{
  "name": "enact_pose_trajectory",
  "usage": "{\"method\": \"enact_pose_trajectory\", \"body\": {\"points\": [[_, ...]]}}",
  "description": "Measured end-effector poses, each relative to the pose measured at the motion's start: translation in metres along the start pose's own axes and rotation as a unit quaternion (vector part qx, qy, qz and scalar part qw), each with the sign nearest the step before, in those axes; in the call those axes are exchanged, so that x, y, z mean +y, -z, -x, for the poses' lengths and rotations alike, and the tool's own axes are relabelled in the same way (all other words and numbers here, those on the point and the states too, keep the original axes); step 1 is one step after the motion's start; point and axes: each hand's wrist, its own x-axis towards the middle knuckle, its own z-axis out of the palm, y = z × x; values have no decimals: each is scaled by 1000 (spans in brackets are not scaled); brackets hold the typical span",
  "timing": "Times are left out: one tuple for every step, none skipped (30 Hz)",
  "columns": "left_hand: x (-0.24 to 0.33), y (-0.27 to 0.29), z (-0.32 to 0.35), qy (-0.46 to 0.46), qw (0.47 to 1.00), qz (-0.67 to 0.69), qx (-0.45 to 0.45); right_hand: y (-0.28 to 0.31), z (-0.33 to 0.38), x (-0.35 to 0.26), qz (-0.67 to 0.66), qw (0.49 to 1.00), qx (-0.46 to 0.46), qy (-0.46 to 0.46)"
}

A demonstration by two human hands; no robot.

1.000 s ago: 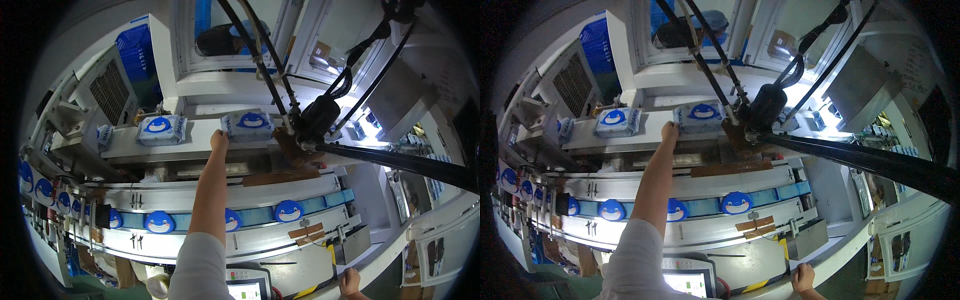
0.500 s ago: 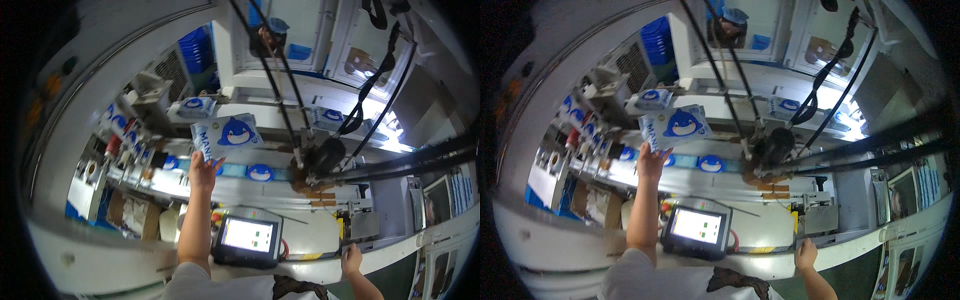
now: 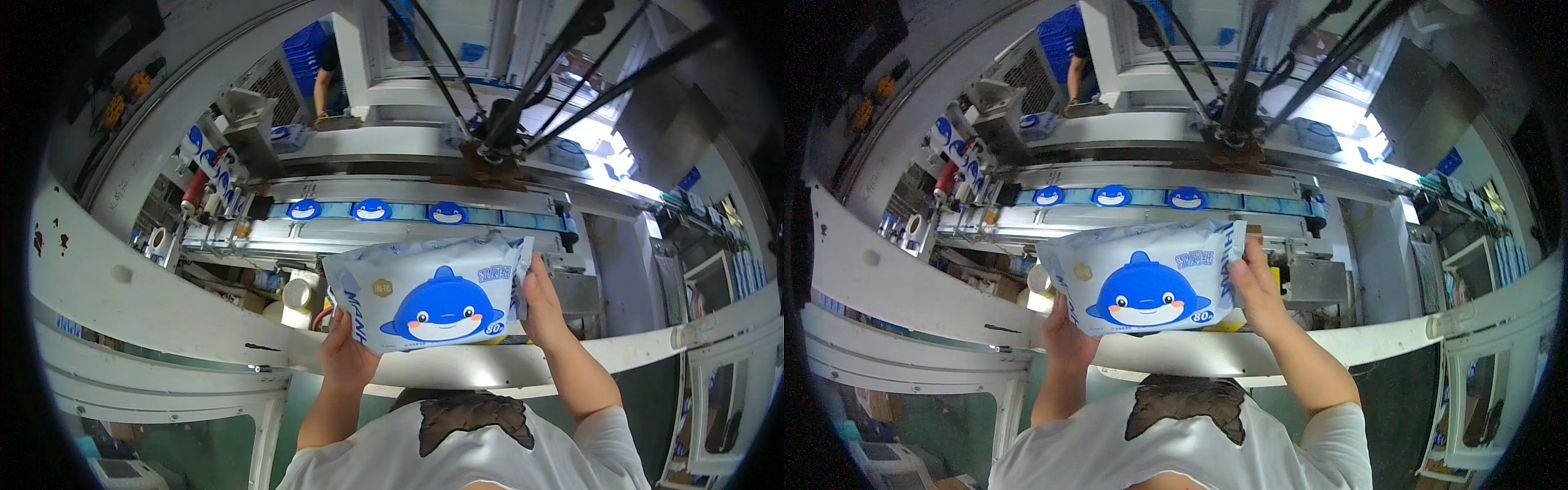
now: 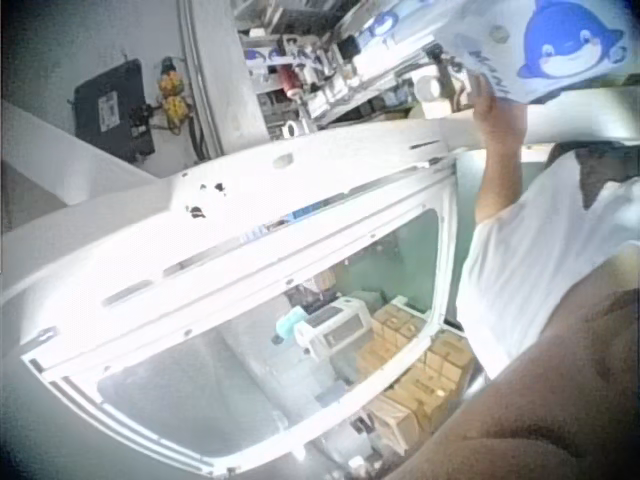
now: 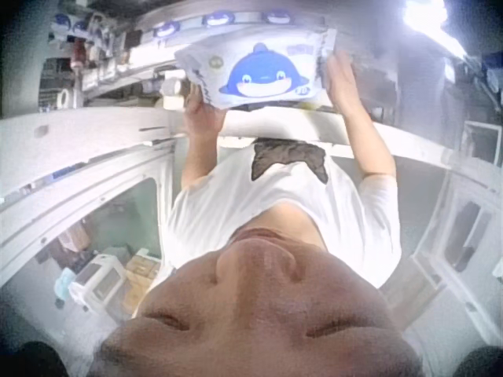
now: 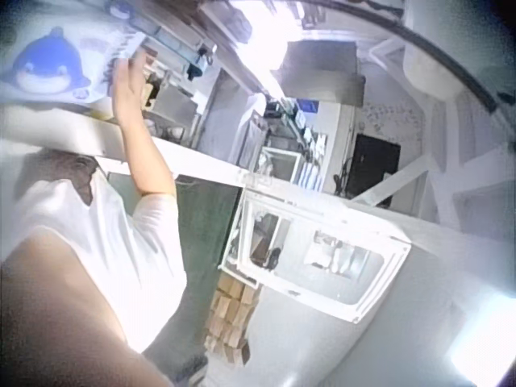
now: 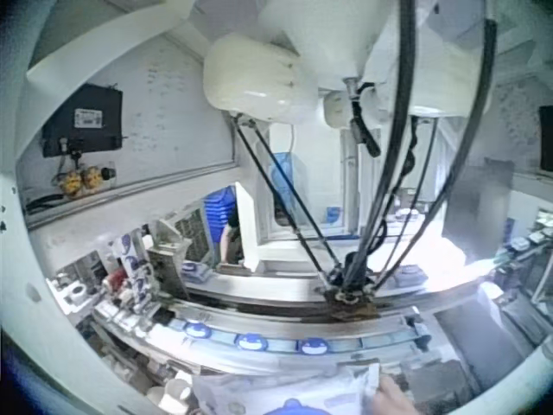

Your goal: The person operates a robotic packaging machine, taking a pack of wet wipes from a conveyor belt, opening and closing the lid, and using a digital tablet with a stylus to enter data or adjust settings.

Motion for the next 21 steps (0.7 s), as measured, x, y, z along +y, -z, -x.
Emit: {"method": "enact_pose_trajectory", "body": {"points": [[-6,-1,4,-2,1000,-3,-16,-14,3,-22,9,1000,26,12],[-12,-2,7,-4,999,-6,-32,-16,7,-27,3,999,31,23],[-17,-5,9,17,1000,-3,-20,-15,13,-32,2,999,41,34],[-25,3,15,-29,982,-181,-35,-16,16,-37,-3,998,47,45],[-37,20,22,-75,931,-353,-51,-19,21,-43,-6,996,66,59],[-40,12,26,3,984,-170,-45,-21,26,-46,-8,996,69,52],[-43,3,29,74,997,22,-12,-22,30,-48,-9,996,72,46],[-52,0,28,95,993,67,-4,-24,33,-50,-11,996,75,40],[-61,-2,27,102,993,64,-9,-25,37,-53,-39,996,70,26],[-67,-5,26,104,993,59,-17,-24,40,-52,-27,998,61,20],[-71,-8,25,106,993,53,-22,-23,43,-49,-15,999,50,15],[-74,-10,22,107,993,50,-30,-22,46,-47,-1,999,38,9],[-78,-12,20,109,992,46,-35,-26,48,-49,-30,999,32,-4],[-80,-13,18,111,992,42,-42,-26,48,-50,27,996,61,67],[-82,-13,17,111,992,41,-43,-27,45,-51,83,984,84,135],[-83,-13,16,109,992,40,-46,-29,41,-53,138,964,105,204],[-85,-14,15,108,992,39,-49,-28,34,-62,220,910,144,322],[-89,-15,12,110,992,40,-52,-27,38,-76,301,880,66,362],[-91,-16,11,108,992,38,-54,-27,43,-93,373,837,-15,399],[-93,-17,10,103,992,38,-55,-28,46,-103,438,782,-96,433],[-96,-17,9,106,992,40,-57,-36,48,-103,481,740,-118,454]]}}
